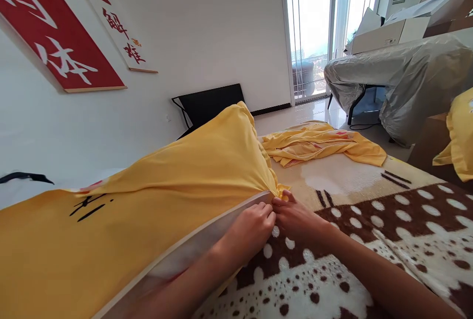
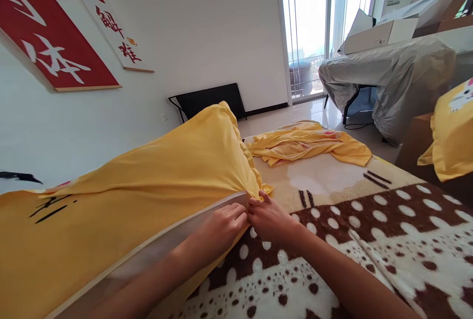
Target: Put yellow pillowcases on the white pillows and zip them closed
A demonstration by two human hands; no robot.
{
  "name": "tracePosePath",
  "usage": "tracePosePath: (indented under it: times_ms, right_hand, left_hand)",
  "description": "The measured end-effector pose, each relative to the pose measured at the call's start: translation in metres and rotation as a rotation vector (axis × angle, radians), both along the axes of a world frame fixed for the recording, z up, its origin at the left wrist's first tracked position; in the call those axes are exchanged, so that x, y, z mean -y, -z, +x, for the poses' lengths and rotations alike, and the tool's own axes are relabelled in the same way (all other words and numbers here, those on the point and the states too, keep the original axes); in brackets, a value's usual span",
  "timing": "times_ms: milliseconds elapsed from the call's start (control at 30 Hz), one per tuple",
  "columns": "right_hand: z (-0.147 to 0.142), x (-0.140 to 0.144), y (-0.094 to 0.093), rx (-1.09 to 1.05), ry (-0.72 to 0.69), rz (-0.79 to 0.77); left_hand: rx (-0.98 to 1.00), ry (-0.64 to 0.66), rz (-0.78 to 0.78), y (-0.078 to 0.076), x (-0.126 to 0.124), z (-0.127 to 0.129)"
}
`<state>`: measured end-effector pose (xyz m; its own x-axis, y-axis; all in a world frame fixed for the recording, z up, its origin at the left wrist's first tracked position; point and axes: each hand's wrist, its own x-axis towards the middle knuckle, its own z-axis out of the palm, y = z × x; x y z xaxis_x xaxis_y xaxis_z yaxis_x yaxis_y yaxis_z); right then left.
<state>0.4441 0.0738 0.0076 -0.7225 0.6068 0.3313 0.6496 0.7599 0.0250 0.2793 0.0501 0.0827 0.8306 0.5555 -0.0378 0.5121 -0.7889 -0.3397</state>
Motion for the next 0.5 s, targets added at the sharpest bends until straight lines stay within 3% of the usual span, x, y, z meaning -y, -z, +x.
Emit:
tracePosePath:
  times_ms: [100, 233, 367, 433, 500]
  right_hand:
    - [0.004, 0.002, -0.003, 0.02, 0.016, -0.01]
    - [0.006, 0.006, -0.012, -0.003, 0.038, -0.034]
    - [0.009, 0.009, -0.022, -0.062, 0.042, -0.05]
    - [0.007, 0.01, -0.025, -0.142, 0.008, -0.1]
    - [0.001, 0.011, -0.025, -0.288, -0.027, -0.181]
  left_hand:
    - [0.007, -0.069, -0.13, 0.021, -0.029, 0.002]
    - [0.079, -0.176, -0.114, 0.028, -0.043, -0.017]
    - [0.113, -0.183, -0.189, 0.02, -0.026, -0.02]
    - [0.211, -0.194, -0.355, 0.016, -0.011, -0.016]
    - [0.368, -0.284, -0.536, 0.015, 0.002, -0.013]
